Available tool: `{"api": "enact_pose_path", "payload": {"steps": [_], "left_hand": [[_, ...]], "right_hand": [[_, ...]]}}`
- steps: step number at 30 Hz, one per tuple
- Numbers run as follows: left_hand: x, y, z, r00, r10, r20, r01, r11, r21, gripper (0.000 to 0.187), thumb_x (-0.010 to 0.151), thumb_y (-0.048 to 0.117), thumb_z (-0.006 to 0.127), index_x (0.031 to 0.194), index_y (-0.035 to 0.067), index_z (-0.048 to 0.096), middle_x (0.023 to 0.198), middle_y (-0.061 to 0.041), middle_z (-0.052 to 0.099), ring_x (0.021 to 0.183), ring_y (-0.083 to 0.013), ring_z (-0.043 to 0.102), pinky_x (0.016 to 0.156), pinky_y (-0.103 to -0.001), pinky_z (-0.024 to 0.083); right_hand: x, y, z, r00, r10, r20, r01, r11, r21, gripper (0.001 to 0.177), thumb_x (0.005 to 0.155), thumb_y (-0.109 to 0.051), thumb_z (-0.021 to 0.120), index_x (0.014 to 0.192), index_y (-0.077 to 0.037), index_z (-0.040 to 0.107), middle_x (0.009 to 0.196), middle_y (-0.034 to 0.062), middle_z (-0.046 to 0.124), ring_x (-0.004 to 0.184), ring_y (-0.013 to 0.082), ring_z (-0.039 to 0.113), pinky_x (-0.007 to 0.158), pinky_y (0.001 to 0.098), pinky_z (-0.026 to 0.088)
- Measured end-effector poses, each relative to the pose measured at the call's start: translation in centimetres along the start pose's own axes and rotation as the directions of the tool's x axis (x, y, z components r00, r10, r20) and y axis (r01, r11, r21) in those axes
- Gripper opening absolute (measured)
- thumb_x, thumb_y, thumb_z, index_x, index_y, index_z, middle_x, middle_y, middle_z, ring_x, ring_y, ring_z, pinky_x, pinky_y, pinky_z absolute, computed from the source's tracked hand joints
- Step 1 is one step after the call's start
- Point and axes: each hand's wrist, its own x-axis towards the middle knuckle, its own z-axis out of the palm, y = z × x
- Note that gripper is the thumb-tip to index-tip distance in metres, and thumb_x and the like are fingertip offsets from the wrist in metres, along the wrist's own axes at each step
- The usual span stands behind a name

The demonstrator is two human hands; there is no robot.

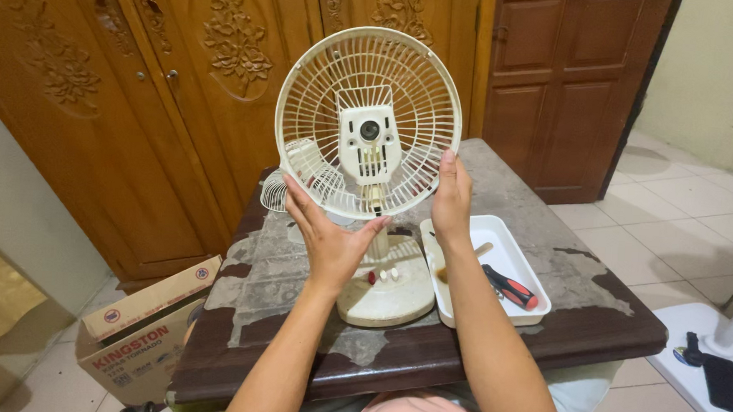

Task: The person attaches the front grille to a disassembled electric fan on a table, aligns it, and secures it using a screwdriver and screws. The person then picks up the rear grille.

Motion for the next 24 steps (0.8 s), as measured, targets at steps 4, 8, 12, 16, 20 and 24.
{"api": "enact_pose_path", "payload": {"steps": [4, 8, 12, 16, 20, 24], "left_hand": [[-0.18, -0.21, 0.13, 1.0, -0.02, 0.003, 0.02, 1.0, 0.021, 0.155, 0.064, 0.036, 0.101, 0.16, 0.002, -0.016, 0.161, -0.038, 0.001, 0.152, -0.0528, 0.016, 0.123, -0.056, 0.024], [-0.25, -0.26, 0.22, 0.999, -0.034, -0.002, 0.034, 0.999, 0.035, 0.154, 0.064, 0.035, 0.101, 0.16, 0.001, -0.015, 0.162, -0.039, 0.002, 0.152, -0.0536, 0.015, 0.123, -0.056, 0.024], [-0.11, -0.36, 0.26, 1.0, -0.01, -0.011, 0.011, 1.0, 0.029, 0.155, 0.064, 0.037, 0.101, 0.16, 0.001, -0.015, 0.162, -0.038, 0.003, 0.153, -0.0528, 0.016, 0.124, -0.056, 0.024], [-0.12, -0.31, 0.21, 1.0, 0.001, -0.012, -0.001, 0.999, 0.038, 0.155, 0.063, 0.037, 0.101, 0.16, 0.001, -0.015, 0.162, -0.037, 0.003, 0.153, -0.0521, 0.015, 0.125, -0.056, 0.022], [-0.13, -0.23, 0.12, 1.0, 0.009, -0.01, -0.009, 0.999, 0.036, 0.154, 0.064, 0.037, 0.101, 0.16, 0.002, -0.015, 0.162, -0.036, 0.003, 0.153, -0.0514, 0.015, 0.125, -0.056, 0.022], [-0.01, -0.22, 0.13, 1.0, 0.013, -0.007, -0.012, 1.0, 0.024, 0.154, 0.065, 0.036, 0.101, 0.161, 0.004, -0.015, 0.163, -0.036, 0.001, 0.154, -0.0511, 0.014, 0.125, -0.056, 0.022]], "right_hand": [[-0.12, -0.12, -0.04, 0.999, -0.035, -0.017, 0.035, 0.999, 0.018, 0.043, 0.111, -0.033, 0.037, 0.125, 0.0, 0.062, 0.111, 0.0071, 0.071, 0.098, 0.0126, 0.066, 0.089, 0.0281, 0.053], [-0.19, -0.34, 0.02, 0.996, -0.08, -0.027, 0.08, 0.997, -0.004, 0.038, 0.11, -0.025, 0.039, 0.127, 0.0, 0.061, 0.112, 0.0072, 0.069, 0.1, 0.0131, 0.064, 0.092, 0.0293, 0.052], [-0.08, -0.4, 0.12, 0.997, -0.074, -0.012, 0.074, 0.997, 0.034, 0.038, 0.11, -0.025, 0.039, 0.129, 0.0, 0.059, 0.113, 0.0072, 0.069, 0.1, 0.0132, 0.065, 0.092, 0.0301, 0.052], [-0.01, -0.32, 0.17, 0.996, -0.088, 0.011, 0.088, 0.995, 0.04, 0.038, 0.111, -0.026, 0.038, 0.131, 0.0, 0.058, 0.115, 0.007, 0.069, 0.102, 0.0127, 0.065, 0.094, 0.0286, 0.052], [-0.01, -0.07, 0.01, 0.999, -0.053, 0.003, 0.053, 0.998, 0.039, 0.037, 0.111, -0.026, 0.038, 0.127, -0.001, 0.06, 0.108, 0.0047, 0.069, 0.094, 0.0099, 0.065, 0.085, 0.0259, 0.053], [0.0, 0.2, -0.24, 1.0, -0.003, -0.006, 0.003, 1.0, -0.006, 0.035, 0.112, -0.028, 0.039, 0.12, -0.003, 0.062, 0.088, -0.0002, 0.063, 0.07, 0.0056, 0.053, 0.06, 0.0224, 0.043]]}}
